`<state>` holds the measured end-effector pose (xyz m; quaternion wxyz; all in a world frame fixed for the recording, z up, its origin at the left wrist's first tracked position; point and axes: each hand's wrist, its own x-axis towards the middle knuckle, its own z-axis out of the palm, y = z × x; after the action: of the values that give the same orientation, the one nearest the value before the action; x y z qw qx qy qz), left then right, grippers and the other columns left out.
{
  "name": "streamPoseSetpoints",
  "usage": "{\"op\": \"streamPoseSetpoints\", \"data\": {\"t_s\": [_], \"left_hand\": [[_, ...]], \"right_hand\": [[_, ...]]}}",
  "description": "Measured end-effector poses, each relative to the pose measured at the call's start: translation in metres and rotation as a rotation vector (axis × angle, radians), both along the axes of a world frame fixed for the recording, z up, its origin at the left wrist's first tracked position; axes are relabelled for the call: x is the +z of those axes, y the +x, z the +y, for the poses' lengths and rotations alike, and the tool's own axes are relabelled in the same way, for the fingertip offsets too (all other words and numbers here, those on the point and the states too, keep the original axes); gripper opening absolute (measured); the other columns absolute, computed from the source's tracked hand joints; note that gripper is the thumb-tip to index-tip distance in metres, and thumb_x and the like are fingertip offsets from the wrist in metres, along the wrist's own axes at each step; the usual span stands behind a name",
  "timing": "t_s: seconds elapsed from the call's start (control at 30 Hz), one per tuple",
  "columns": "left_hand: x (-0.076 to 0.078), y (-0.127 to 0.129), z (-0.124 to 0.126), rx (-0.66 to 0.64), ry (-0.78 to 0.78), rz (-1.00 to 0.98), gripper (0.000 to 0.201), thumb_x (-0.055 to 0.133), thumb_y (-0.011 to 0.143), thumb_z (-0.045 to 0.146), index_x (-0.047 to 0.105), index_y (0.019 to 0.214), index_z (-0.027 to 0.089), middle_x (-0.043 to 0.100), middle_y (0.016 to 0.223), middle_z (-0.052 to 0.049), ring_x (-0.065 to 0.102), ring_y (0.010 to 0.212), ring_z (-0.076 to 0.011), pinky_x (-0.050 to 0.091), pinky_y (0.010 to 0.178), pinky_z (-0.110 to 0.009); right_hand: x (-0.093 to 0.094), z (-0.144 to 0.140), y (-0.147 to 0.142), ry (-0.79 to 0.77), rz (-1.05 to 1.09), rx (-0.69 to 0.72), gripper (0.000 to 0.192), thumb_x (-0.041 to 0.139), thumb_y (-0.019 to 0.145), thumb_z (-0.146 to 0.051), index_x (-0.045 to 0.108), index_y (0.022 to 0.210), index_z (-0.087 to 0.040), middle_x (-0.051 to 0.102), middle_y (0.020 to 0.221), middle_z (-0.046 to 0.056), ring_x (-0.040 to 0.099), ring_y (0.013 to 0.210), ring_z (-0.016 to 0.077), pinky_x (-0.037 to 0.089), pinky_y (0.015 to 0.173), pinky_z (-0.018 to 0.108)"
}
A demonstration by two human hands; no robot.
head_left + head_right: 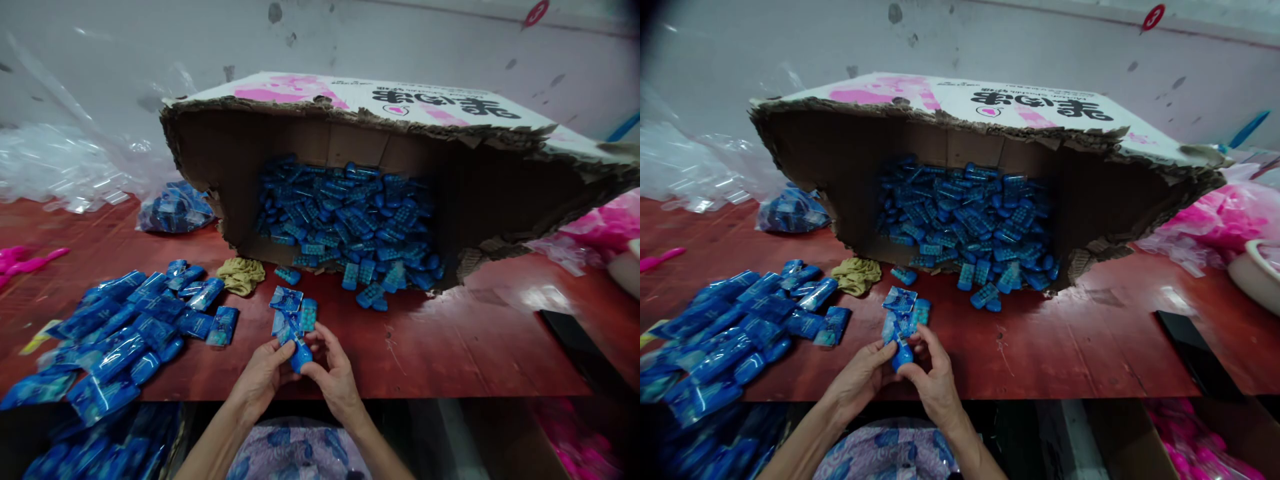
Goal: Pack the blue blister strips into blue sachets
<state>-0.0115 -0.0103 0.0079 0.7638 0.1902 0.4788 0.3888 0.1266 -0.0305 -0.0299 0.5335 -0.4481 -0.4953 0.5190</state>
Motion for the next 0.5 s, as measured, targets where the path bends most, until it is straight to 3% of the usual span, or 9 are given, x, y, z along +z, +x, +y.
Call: {"op": "streamPoseSetpoints", "data": {"t_s": [0.13,0.3,0.5], "left_hand": [[-0.002,-0.003,-0.002,-0.024,-0.042,-0.11,0.024,0.069,0.065,0.026,0.064,0.086,0.015,0.065,0.066,-0.002,0.06,0.057,-0.0119,0.048,0.055,-0.024],[-0.004,0.002,-0.006,-0.047,-0.001,-0.219,0.021,0.065,0.069,0.025,0.065,0.088,0.015,0.065,0.069,-0.003,0.059,0.059,-0.0121,0.048,0.058,-0.026],[0.0,0.018,-0.015,0.076,-0.027,-0.177,0.014,0.066,0.068,0.026,0.065,0.077,0.015,0.066,0.071,-0.002,0.06,0.064,-0.0113,0.05,0.066,-0.027]], "right_hand": [[0.007,0.006,0.004,-0.033,0.155,0.134,0.071,0.074,0.063,-0.028,0.042,0.125,-0.031,0.053,0.118,0.003,0.053,0.101,0.0204,0.041,0.091,0.036],[0.009,0.007,0.005,-0.096,0.249,0.218,0.072,0.074,0.063,-0.032,0.04,0.127,-0.034,0.054,0.112,0.003,0.057,0.086,0.0181,0.05,0.067,0.028],[0.003,0.005,0.006,0.007,0.16,0.157,0.058,0.065,0.073,-0.035,0.042,0.127,-0.03,0.059,0.103,0.002,0.056,0.094,0.0186,0.043,0.084,0.031]]}}
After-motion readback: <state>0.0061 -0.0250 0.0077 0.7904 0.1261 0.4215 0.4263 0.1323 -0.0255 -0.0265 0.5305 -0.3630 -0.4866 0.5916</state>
